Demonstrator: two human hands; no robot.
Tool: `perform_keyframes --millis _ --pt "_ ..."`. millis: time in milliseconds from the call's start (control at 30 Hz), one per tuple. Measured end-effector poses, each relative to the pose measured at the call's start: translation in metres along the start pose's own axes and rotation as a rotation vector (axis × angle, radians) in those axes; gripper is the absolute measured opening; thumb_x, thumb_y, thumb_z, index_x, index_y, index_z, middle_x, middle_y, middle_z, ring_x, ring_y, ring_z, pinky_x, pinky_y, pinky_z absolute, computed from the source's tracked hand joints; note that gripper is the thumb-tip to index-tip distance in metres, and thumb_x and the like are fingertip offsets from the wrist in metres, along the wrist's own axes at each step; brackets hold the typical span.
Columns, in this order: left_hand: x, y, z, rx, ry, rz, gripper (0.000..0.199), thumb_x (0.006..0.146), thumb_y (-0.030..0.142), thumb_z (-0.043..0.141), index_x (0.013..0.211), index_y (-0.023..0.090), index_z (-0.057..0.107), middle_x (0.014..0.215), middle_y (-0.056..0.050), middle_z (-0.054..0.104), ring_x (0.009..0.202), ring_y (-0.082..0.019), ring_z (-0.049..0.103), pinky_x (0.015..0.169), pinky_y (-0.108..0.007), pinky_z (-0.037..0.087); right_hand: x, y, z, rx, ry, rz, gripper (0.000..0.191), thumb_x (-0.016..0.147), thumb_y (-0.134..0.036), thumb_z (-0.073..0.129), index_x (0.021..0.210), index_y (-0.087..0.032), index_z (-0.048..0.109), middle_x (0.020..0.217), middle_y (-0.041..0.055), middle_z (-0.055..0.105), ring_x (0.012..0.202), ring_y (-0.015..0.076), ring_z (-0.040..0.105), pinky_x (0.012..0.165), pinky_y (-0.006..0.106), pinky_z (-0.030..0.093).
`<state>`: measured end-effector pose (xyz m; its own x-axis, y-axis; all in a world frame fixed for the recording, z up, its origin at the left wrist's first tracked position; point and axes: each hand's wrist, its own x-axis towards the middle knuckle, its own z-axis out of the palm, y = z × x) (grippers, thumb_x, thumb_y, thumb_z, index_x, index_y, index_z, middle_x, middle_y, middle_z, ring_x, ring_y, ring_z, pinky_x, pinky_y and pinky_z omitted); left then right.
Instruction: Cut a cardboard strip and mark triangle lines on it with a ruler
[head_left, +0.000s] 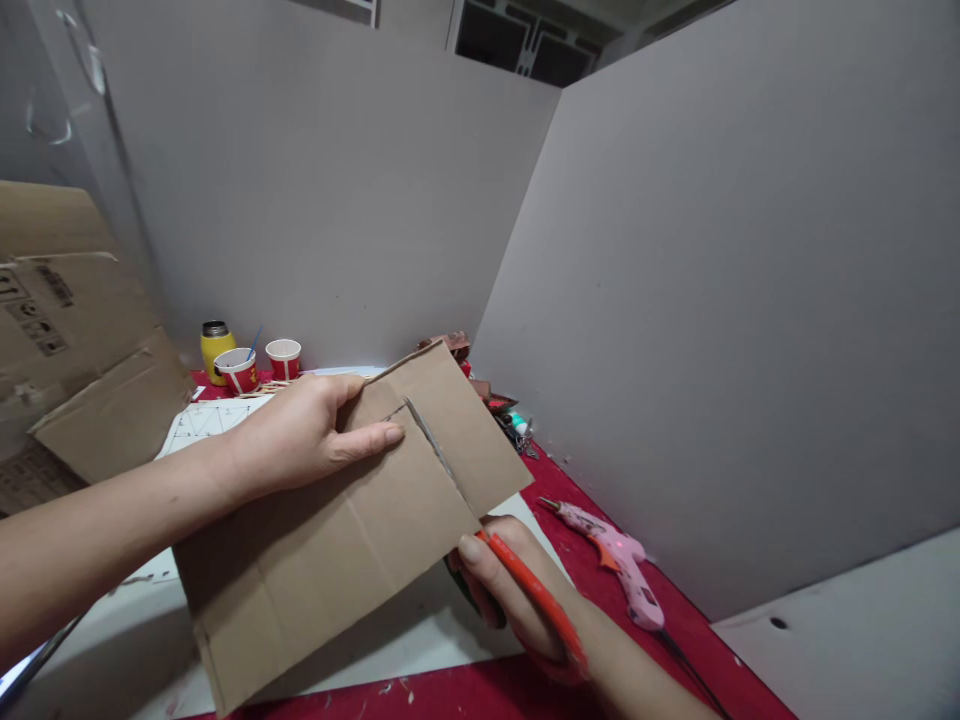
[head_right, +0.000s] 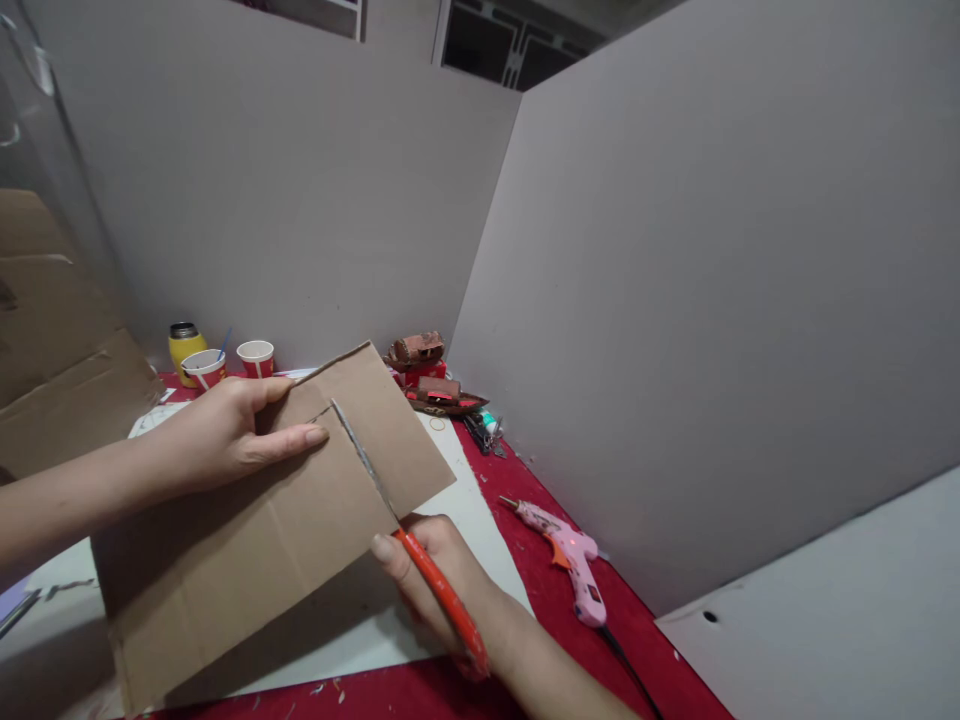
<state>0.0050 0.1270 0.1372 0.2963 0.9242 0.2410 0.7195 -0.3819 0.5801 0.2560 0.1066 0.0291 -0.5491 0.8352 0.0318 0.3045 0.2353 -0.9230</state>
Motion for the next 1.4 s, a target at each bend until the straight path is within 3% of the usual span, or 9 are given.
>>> perform_keyframes --millis 233,533,800,933,1100,1267,1400 --pt "0.000 0.001 -0.001 0.019 0.022 -0.004 0.037 0.081 0.057 0.063 0.083 0.020 0.065 0.068 -0.001 0.063 0.059 -0.016 0.054 0.050 -0.026 0.034 0.001 0.008 0.001 0.068 -0.014 0.053 0.068 0.080 -0.086 0.044 0.051 -0.025 0.034 0.037 -0.0034 0.037 0.035 0.0081 0.033 0.037 0.025 0.022" --pt "-0.002 0.005 0.000 -0.006 0.015 0.012 0.036 0.081 0.055 0.064 0.087 0.020 0.067 0.071 -0.001 0.065 0.063 -0.018 0.057 0.052 -0.026 0.037 0.002 0.014 0.001 0.022 -0.013 -0.101 0.068 0.089 -0.078 0.040 0.050 -0.022 0.044 0.040 -0.0012 0.039 0.042 0.0103 0.035 0.041 0.027 0.023" --pt "0.000 0.003 -0.001 -0.040 -0.023 -0.007 0.038 0.083 0.058 0.061 0.087 0.020 0.065 0.071 -0.001 0.064 0.060 -0.016 0.056 0.050 -0.025 0.034 0.002 0.018 0.000 0.114 -0.008 -0.079 0.074 0.082 -0.086 0.040 0.042 -0.023 0.040 0.035 -0.0022 0.034 0.035 0.0088 0.031 0.037 0.026 0.021" --pt "0.006 0.001 -0.004 0.004 -0.036 0.008 0.040 0.083 0.060 0.060 0.078 0.021 0.059 0.066 0.002 0.059 0.058 -0.015 0.053 0.049 -0.025 0.032 0.005 0.023 -0.004 0.176 -0.033 -0.041 0.069 0.079 -0.085 0.048 0.051 -0.022 0.042 0.039 -0.0046 0.038 0.033 0.0066 0.031 0.035 0.023 0.019" --pt "0.025 -0.010 -0.014 0.216 -0.070 0.075 0.047 0.089 0.064 0.049 0.069 0.021 0.057 0.060 0.002 0.053 0.054 -0.014 0.046 0.051 -0.027 0.029 0.009 0.019 -0.027 0.102 -0.092 -0.024 0.063 0.079 -0.083 0.051 0.075 -0.021 0.048 0.050 -0.0069 0.044 0.039 0.0079 0.039 0.039 0.021 0.028" --pt "0.042 -0.034 -0.037 0.422 -0.016 -0.013 0.054 0.094 0.061 0.035 0.088 0.023 0.072 0.083 -0.007 0.072 0.073 -0.023 0.062 0.065 -0.029 0.037 0.009 0.022 -0.074 -0.139 -0.310 0.051 0.055 0.077 -0.070 0.067 0.069 -0.020 0.046 0.058 -0.0056 0.043 0.050 0.0079 0.038 0.045 0.022 0.027" --pt "0.044 -0.045 -0.053 0.463 -0.022 -0.068 0.057 0.096 0.058 0.029 0.090 0.022 0.073 0.086 -0.009 0.074 0.077 -0.025 0.064 0.067 -0.030 0.038 0.009 0.033 -0.094 -0.128 -0.154 0.067 0.053 0.071 -0.060 0.077 0.066 -0.020 0.044 0.059 -0.0066 0.042 0.055 0.0082 0.038 0.050 0.023 0.030"
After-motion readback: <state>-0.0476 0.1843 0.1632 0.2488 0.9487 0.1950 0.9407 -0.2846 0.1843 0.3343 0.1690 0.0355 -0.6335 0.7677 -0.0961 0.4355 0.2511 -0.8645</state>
